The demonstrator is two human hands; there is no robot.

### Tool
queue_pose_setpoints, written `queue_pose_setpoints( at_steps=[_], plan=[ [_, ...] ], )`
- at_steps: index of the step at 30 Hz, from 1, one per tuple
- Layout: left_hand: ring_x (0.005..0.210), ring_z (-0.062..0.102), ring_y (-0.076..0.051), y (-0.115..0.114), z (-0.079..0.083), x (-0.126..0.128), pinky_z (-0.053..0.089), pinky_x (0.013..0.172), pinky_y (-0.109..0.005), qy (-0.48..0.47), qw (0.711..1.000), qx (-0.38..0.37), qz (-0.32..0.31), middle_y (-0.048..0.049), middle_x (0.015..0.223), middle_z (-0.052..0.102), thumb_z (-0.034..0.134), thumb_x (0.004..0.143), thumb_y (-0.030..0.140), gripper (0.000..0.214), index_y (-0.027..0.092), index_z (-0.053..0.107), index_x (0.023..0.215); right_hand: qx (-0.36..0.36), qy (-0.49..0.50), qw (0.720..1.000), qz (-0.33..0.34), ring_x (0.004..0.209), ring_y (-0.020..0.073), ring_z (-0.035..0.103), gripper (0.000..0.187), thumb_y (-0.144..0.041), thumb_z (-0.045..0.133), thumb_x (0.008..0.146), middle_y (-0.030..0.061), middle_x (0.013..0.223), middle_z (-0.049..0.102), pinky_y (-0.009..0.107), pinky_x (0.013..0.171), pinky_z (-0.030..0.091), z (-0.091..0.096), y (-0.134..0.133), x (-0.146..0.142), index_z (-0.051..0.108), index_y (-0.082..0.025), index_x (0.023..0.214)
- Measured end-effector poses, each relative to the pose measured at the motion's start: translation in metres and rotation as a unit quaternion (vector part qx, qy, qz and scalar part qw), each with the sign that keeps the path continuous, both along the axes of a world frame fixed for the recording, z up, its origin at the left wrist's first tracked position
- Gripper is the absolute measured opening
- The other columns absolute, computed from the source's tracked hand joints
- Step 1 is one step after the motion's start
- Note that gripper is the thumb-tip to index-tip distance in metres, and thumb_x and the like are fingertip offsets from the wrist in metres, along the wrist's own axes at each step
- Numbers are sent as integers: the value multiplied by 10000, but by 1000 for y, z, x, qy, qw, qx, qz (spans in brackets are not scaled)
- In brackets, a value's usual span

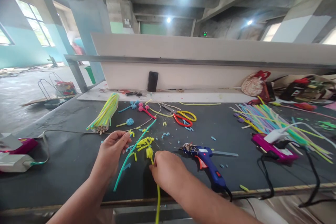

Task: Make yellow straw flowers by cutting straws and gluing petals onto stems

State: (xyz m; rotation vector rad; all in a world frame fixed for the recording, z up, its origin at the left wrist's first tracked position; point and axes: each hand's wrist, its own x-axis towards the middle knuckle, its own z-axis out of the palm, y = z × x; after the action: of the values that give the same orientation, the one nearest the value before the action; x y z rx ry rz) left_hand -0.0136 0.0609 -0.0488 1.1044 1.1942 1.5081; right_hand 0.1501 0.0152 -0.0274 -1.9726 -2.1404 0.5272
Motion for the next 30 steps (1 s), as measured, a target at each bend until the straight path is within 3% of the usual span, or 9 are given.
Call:
queue_pose_setpoints(
  at_steps=[3,6,8,10,13,15,21,25,30],
  plan=[
    [493,436,-60,-1,18,-2,321,457,-173,-22,998,-20,-61,26,600,572,659,674,376,247,146,571,695,-14,93,995,-27,594,216,553,127,-256,586,665,38,569,576,295,512,276,-1,8,12,555,-196,557],
    [474,425,-48,8,41,-2,302,434,-165,-59,991,-33,-118,20,594,561,682,656,353,255,129,561,672,-38,208,977,-30,583,177,569,177,-327,523,743,14,584,582,265,510,350,6,13,24,547,-189,636],
    [476,443,-47,20,54,1,317,440,-165,-90,985,-41,-143,14,601,564,695,647,337,252,123,564,675,-50,324,944,-31,595,149,591,222,-374,464,810,6,629,604,250,539,404,9,13,28,518,-184,709],
    [495,474,-52,33,61,8,347,460,-168,-120,979,-44,-162,7,612,574,708,637,311,243,119,567,685,-67,512,855,-39,567,121,583,228,-396,529,801,-9,630,605,242,557,427,6,12,26,501,-181,730],
    [519,501,-56,46,63,23,383,496,-170,-150,969,-51,-189,2,616,587,723,619,262,224,119,560,675,-101,743,661,-39,496,93,543,229,-322,702,707,-22,583,594,223,514,418,-5,11,16,535,-165,710],
    [520,504,-52,48,58,31,393,512,-167,-158,962,-70,-212,2,608,591,723,616,232,210,122,550,661,-122,785,607,-36,474,87,539,215,-288,722,700,-13,576,600,209,476,409,-12,10,10,554,-152,697],
    [448,459,-53,34,38,37,309,425,-160,-158,932,-141,-294,46,545,524,592,672,145,123,172,580,792,-165,807,565,-51,311,44,399,152,-343,609,809,-71,492,524,167,332,296,-14,8,15,525,-218,788],
    [452,453,-68,20,29,46,315,432,-185,-98,927,-165,-322,10,541,523,493,669,120,128,133,614,711,-158,812,558,-59,385,14,344,152,-297,655,783,-70,588,502,138,342,203,-5,9,24,536,-205,771],
    [548,459,-87,11,28,52,354,535,-208,-72,922,-90,-369,-21,609,552,545,780,257,179,121,661,792,-178,818,546,-36,361,2,309,180,-281,670,771,-53,570,513,143,326,200,-6,8,26,559,-156,707]
  ],
)
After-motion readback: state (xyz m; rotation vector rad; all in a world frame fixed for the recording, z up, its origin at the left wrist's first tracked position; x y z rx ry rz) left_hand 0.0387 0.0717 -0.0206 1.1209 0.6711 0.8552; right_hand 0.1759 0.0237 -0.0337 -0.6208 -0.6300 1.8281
